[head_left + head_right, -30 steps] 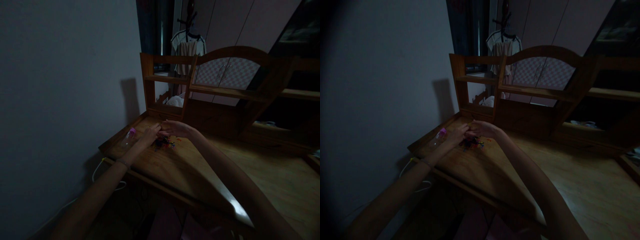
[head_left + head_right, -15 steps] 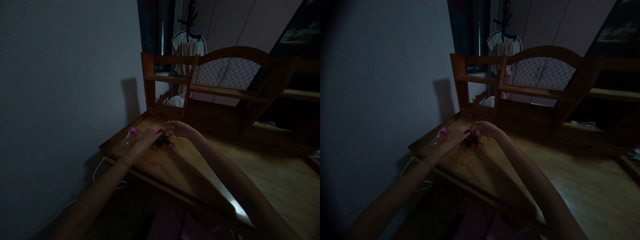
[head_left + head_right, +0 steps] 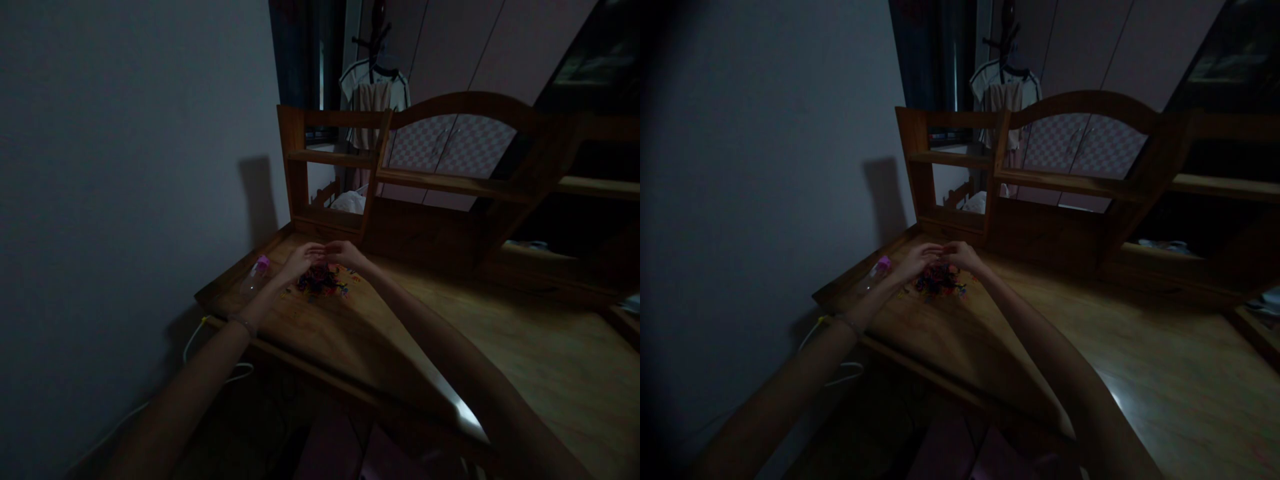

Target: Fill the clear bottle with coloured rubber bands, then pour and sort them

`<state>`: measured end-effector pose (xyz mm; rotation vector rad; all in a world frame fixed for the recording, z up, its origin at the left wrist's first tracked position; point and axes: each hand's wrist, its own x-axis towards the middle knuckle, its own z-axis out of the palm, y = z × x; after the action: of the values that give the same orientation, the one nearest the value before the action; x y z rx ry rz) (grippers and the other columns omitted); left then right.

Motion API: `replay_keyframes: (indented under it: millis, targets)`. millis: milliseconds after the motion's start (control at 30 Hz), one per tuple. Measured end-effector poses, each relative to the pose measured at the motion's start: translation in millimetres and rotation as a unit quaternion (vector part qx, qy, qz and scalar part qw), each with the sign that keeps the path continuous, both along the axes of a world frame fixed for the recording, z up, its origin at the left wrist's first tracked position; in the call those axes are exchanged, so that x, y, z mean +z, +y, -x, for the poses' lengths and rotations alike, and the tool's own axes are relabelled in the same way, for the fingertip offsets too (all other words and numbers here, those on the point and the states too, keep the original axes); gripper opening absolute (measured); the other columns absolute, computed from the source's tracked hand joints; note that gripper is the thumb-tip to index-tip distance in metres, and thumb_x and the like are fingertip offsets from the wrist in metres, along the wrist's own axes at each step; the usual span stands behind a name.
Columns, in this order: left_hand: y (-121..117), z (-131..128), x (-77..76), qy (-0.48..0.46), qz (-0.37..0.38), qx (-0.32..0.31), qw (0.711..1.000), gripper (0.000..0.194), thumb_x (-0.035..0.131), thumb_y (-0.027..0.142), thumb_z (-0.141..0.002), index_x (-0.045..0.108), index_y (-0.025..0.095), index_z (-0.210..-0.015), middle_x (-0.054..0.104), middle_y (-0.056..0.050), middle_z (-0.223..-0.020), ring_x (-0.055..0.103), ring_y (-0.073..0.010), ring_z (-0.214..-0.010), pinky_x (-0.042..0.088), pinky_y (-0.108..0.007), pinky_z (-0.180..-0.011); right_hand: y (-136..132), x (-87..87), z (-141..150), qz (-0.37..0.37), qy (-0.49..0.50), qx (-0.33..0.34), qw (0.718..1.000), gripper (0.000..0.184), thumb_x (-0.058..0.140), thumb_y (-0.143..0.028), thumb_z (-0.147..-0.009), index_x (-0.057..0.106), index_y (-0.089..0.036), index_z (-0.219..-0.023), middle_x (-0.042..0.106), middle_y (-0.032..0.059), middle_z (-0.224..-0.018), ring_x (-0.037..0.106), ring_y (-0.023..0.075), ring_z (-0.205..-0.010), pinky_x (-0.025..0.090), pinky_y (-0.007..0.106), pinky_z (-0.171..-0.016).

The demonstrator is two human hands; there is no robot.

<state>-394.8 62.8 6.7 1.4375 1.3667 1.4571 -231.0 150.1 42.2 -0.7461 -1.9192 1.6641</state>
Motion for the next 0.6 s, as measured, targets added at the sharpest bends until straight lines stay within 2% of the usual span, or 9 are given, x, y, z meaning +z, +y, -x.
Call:
replay_keyframes:
  millis: [100, 167, 300, 400, 467, 600]
  targets:
    - [-2, -2, 1.5, -0.046, -0.002, 0.019, 0.999, 0.032, 0.055, 0.020, -0.081, 0.058, 0.017, -0.112, 0.066, -0.011, -0.117, 0.068, -0.0175, -0.093, 0.056, -0.034, -0.080, -9, -5.9, 5, 0.025, 0.013, 0.049, 0.998, 0.041, 0.079, -0.015, -0.070, 0.066, -0.017, -0.109, 0.073, 0.0053, -0.099, 0.069, 0.0178, -0.089, 0.055, 0.032, -0.086]
    - [-5, -5, 3.6, -0.070, 0.004, 0.017, 0.997, 0.031, 0.051, 0.023, -0.083, 0.056, 0.019, -0.114, 0.065, -0.009, -0.116, 0.068, -0.0159, -0.091, 0.056, -0.032, -0.079, -14, -10.1, 7, 0.047, 0.022, 0.067, 0.996, 0.040, 0.079, -0.019, -0.073, 0.064, -0.016, -0.110, 0.073, 0.0066, -0.097, 0.070, 0.0175, -0.086, 0.057, 0.033, -0.084]
    - [-11, -8, 10.9, -0.102, 0.019, -0.011, 0.995, 0.034, 0.048, 0.027, -0.086, 0.053, 0.021, -0.118, 0.064, -0.010, -0.118, 0.069, -0.0164, -0.089, 0.057, -0.034, -0.077, -15, -18.6, 6, 0.075, 0.036, 0.073, 0.994, 0.024, 0.078, -0.024, -0.075, 0.067, -0.012, -0.092, 0.073, 0.0068, -0.087, 0.070, 0.0165, -0.081, 0.058, 0.032, -0.083]
    - [-14, -7, 14.7, -0.119, 0.030, -0.039, 0.992, 0.036, 0.051, 0.029, -0.086, 0.050, 0.021, -0.121, 0.061, -0.011, -0.124, 0.069, -0.0189, -0.093, 0.058, -0.039, -0.080, -9, -23.2, 0, 0.073, 0.036, 0.050, 0.995, 0.019, 0.079, -0.025, -0.073, 0.070, -0.013, -0.084, 0.072, 0.0041, -0.077, 0.069, 0.0138, -0.073, 0.057, 0.028, -0.080]
    - [-14, -4, 13.9, -0.085, 0.031, -0.031, 0.995, 0.035, 0.050, 0.028, -0.087, 0.050, 0.021, -0.121, 0.061, -0.011, -0.124, 0.070, -0.0193, -0.094, 0.059, -0.040, -0.082, -2, -24.8, -5, 0.064, 0.031, 0.030, 0.997, 0.019, 0.080, -0.025, -0.071, 0.071, -0.014, -0.082, 0.072, 0.0029, -0.073, 0.068, 0.0127, -0.069, 0.057, 0.027, -0.077]
    - [-12, 3, 6.9, 0.023, 0.024, 0.034, 0.999, 0.028, 0.050, 0.026, -0.086, 0.056, 0.017, -0.112, 0.063, -0.012, -0.119, 0.072, -0.0166, -0.081, 0.059, -0.038, -0.079, 9, -23.2, -15, 0.029, 0.007, 0.005, 1.000, 0.015, 0.079, -0.025, -0.072, 0.073, -0.015, -0.080, 0.073, 0.0035, -0.072, 0.067, 0.0127, -0.066, 0.056, 0.025, -0.070]
